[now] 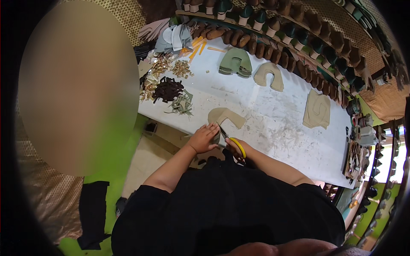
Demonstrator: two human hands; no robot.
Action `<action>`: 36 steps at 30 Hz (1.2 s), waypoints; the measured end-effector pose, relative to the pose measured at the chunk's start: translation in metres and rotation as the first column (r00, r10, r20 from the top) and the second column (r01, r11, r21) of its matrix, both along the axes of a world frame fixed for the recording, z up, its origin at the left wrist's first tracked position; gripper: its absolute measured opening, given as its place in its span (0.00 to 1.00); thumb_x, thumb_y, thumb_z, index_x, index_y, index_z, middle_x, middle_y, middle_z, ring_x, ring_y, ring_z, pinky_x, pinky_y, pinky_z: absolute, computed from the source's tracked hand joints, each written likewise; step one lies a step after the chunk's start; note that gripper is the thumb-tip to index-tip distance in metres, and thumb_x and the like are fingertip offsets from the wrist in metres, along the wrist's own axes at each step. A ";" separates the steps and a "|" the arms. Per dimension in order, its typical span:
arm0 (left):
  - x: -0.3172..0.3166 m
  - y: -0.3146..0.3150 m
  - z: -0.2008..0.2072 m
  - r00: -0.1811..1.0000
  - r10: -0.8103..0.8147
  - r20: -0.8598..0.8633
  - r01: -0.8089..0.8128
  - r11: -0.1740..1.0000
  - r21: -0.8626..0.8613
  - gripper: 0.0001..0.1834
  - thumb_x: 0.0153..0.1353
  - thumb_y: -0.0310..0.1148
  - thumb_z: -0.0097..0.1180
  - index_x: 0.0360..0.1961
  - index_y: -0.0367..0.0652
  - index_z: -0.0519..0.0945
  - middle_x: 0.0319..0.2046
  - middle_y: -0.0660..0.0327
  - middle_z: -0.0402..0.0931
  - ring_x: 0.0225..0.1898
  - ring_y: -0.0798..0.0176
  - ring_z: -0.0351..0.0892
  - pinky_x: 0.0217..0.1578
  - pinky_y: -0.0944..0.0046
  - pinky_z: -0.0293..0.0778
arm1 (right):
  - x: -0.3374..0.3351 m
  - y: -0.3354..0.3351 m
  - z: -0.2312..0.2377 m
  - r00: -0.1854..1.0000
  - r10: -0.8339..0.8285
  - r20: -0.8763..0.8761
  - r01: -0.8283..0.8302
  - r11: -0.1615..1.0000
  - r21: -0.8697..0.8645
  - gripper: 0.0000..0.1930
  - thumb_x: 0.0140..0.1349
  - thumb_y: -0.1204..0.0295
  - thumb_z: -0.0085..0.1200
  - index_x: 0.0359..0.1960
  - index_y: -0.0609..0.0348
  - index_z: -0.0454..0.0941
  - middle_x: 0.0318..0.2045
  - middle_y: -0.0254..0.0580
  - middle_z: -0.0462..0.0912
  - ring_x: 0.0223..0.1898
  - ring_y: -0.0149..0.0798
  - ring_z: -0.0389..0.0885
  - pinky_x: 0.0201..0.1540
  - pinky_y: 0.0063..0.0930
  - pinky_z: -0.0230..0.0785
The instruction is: Cutting out pieces of material for shoe assembly using scissors.
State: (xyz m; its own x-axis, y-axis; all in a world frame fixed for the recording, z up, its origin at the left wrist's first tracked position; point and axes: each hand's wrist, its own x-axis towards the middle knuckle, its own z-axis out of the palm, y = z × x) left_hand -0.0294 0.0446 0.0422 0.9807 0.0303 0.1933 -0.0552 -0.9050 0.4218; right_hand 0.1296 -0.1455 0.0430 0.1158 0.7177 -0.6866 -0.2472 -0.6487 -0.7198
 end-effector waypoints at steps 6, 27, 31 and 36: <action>0.005 0.004 -0.021 0.990 0.012 -0.144 0.003 0.994 0.110 0.41 0.55 0.48 0.64 0.66 0.41 0.65 0.67 0.51 0.64 0.68 0.49 0.62 0.66 0.49 0.61 | -0.005 0.000 -0.017 0.929 -0.173 -0.326 0.177 0.984 -0.018 0.26 0.67 0.40 0.47 0.33 0.53 0.72 0.16 0.27 0.62 0.14 0.25 0.55 0.17 0.21 0.51; 0.026 0.035 -0.040 0.980 -0.135 0.143 0.119 0.986 0.118 0.27 0.53 0.37 0.65 0.56 0.44 0.76 0.55 0.58 0.77 0.57 0.55 0.77 0.56 0.57 0.74 | -0.007 -0.001 -0.022 0.749 -0.208 -0.629 0.221 0.974 -0.059 0.34 0.64 0.31 0.39 0.41 0.55 0.69 0.14 0.28 0.64 0.11 0.23 0.58 0.14 0.19 0.50; 0.026 0.041 -0.030 0.976 -0.170 0.138 0.160 0.984 0.081 0.28 0.52 0.34 0.66 0.56 0.44 0.77 0.55 0.57 0.78 0.56 0.57 0.78 0.55 0.58 0.75 | -0.008 -0.003 -0.014 0.648 -0.209 -0.732 0.235 0.970 -0.069 0.35 0.63 0.31 0.38 0.41 0.53 0.70 0.14 0.27 0.65 0.11 0.23 0.59 0.15 0.18 0.50; 0.023 0.034 -0.036 0.962 -0.171 0.213 0.135 0.975 0.174 0.24 0.53 0.30 0.63 0.54 0.42 0.78 0.54 0.56 0.79 0.53 0.58 0.80 0.53 0.58 0.76 | -0.011 -0.003 -0.016 0.621 -0.189 -0.761 0.262 0.965 -0.026 0.34 0.64 0.31 0.38 0.40 0.53 0.71 0.14 0.27 0.64 0.11 0.22 0.58 0.14 0.18 0.50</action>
State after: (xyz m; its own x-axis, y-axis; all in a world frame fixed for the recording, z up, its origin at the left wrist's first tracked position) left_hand -0.0068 0.0783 0.0061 0.9016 -0.1653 0.3998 -0.2755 -0.9319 0.2360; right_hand 0.1184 -0.1483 0.0271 -0.2477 0.7964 -0.5518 -0.8551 -0.4474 -0.2619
